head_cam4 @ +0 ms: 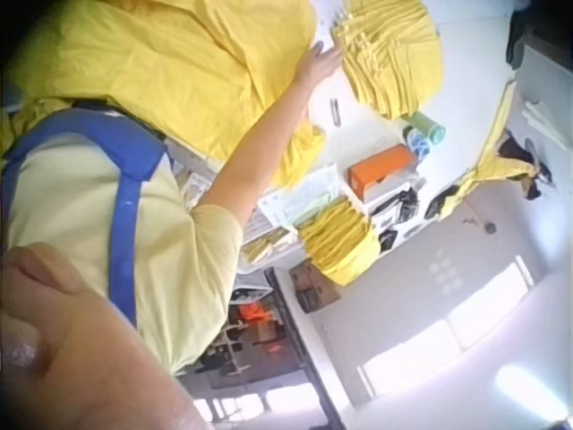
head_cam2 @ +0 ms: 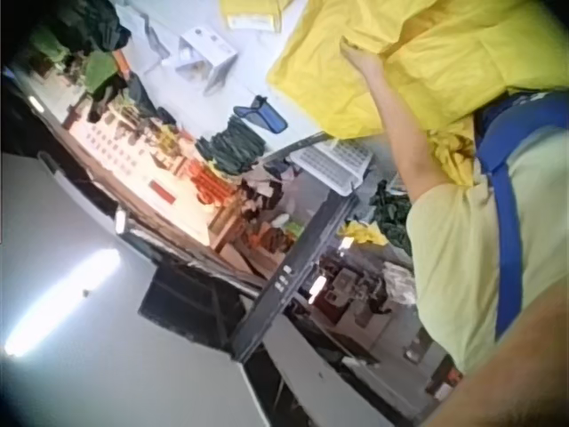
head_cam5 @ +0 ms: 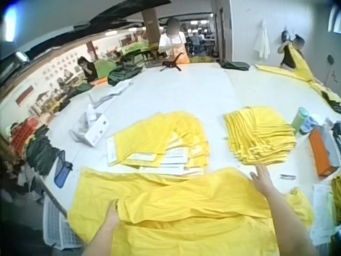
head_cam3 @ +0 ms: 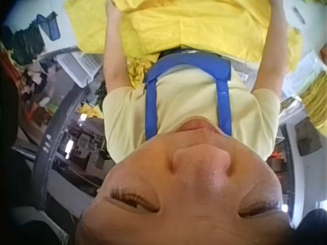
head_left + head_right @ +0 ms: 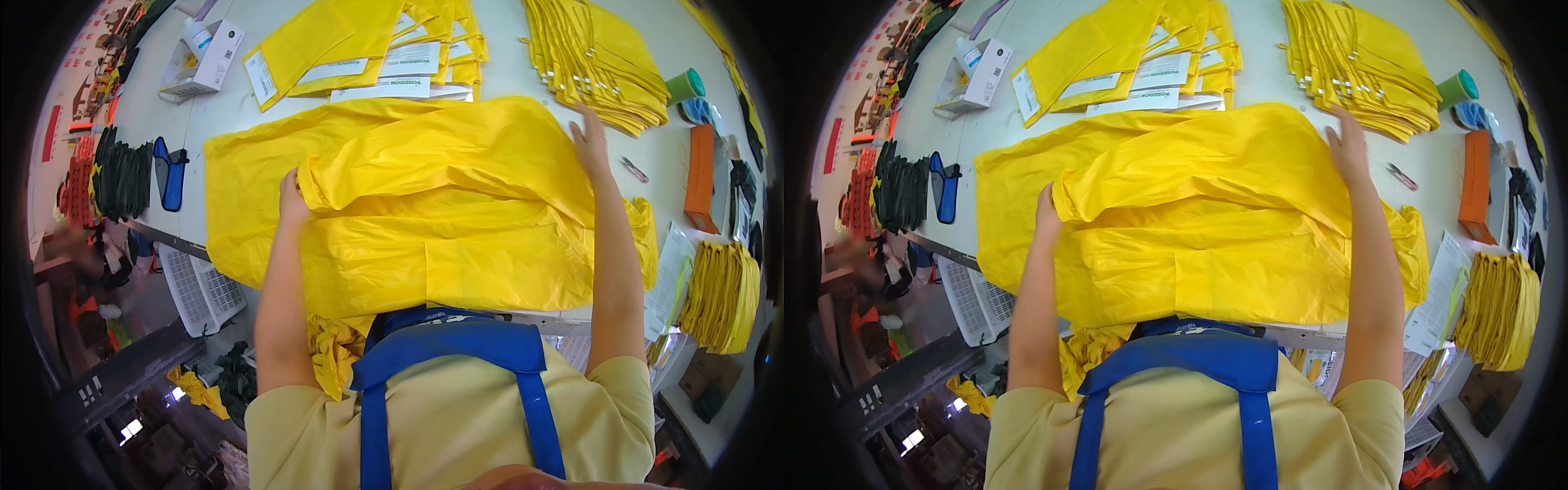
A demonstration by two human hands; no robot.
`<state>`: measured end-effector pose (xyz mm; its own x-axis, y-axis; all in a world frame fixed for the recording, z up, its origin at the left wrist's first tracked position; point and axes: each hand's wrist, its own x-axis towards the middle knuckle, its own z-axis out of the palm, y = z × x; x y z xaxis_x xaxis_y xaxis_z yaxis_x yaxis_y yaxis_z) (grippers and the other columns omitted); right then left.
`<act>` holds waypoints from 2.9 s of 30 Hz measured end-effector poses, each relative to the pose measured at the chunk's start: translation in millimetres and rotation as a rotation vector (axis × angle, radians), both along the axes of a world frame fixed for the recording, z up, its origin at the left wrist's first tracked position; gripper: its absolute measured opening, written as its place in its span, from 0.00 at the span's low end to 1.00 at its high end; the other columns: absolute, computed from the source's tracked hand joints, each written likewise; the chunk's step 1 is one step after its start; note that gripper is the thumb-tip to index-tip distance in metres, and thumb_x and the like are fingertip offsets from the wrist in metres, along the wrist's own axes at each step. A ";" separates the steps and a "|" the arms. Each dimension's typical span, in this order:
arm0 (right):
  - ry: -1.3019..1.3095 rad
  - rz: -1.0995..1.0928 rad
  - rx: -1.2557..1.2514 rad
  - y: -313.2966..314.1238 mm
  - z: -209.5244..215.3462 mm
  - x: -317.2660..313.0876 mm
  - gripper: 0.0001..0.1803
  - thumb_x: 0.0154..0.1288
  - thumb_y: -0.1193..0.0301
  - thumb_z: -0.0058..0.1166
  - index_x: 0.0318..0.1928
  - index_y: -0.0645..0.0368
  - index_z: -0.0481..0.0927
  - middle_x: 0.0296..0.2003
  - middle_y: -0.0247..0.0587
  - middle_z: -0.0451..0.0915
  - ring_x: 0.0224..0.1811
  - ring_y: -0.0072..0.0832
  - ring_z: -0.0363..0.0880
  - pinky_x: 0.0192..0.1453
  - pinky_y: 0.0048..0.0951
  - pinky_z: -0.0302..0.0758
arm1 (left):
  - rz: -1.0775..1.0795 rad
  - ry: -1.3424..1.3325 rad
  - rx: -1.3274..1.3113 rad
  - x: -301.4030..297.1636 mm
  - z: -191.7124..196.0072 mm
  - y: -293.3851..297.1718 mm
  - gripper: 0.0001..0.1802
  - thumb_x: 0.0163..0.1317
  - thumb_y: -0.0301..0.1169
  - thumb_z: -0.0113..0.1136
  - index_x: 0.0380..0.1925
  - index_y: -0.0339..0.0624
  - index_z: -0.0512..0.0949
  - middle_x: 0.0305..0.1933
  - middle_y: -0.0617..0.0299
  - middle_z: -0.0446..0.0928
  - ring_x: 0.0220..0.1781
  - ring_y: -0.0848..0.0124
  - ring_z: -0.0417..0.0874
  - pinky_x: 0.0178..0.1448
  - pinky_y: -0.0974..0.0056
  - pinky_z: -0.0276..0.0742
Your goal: The person folds a yellow raincoat on a table, smooths it, and places it into a plastic bag. They then retrieve another yellow raincoat from a basket and repeat the folding process.
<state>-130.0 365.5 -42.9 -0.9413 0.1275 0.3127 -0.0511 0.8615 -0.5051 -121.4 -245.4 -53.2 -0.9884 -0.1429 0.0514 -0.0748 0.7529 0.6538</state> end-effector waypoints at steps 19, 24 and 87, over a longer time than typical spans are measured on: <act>-0.110 0.012 0.303 -89.6 -19.0 -58.2 0.09 0.65 0.64 0.50 0.38 0.56 0.73 0.42 0.44 0.74 0.48 0.47 0.71 0.49 0.45 0.71 | 0.033 -0.335 0.588 -62.3 33.2 -22.4 0.15 0.65 0.33 0.53 0.49 0.40 0.76 0.51 0.60 0.75 0.47 0.70 0.75 0.50 0.67 0.69; 0.028 -0.108 0.340 -127.1 -9.1 -67.5 0.21 0.62 0.66 0.56 0.56 0.45 0.71 0.61 0.44 0.64 0.63 0.46 0.61 0.62 0.45 0.64 | -0.029 -0.022 0.279 -123.5 8.8 -25.0 0.21 0.59 0.34 0.58 0.54 0.51 0.75 0.57 0.56 0.71 0.58 0.64 0.69 0.61 0.56 0.63; -0.096 -0.144 0.411 35.2 75.7 188.7 0.20 0.48 0.82 0.51 0.44 0.54 0.75 0.48 0.39 0.76 0.54 0.43 0.72 0.57 0.42 0.68 | -0.641 0.115 -0.439 226.0 22.2 -9.7 0.39 0.42 0.11 0.54 0.55 0.60 0.72 0.68 0.56 0.59 0.70 0.44 0.55 0.67 0.43 0.58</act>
<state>58.7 400.7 32.7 -0.9502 0.1431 0.2769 0.1149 0.9866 -0.1156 104.7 -255.2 -31.0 -0.8564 0.5104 0.0782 0.5115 0.8177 0.2641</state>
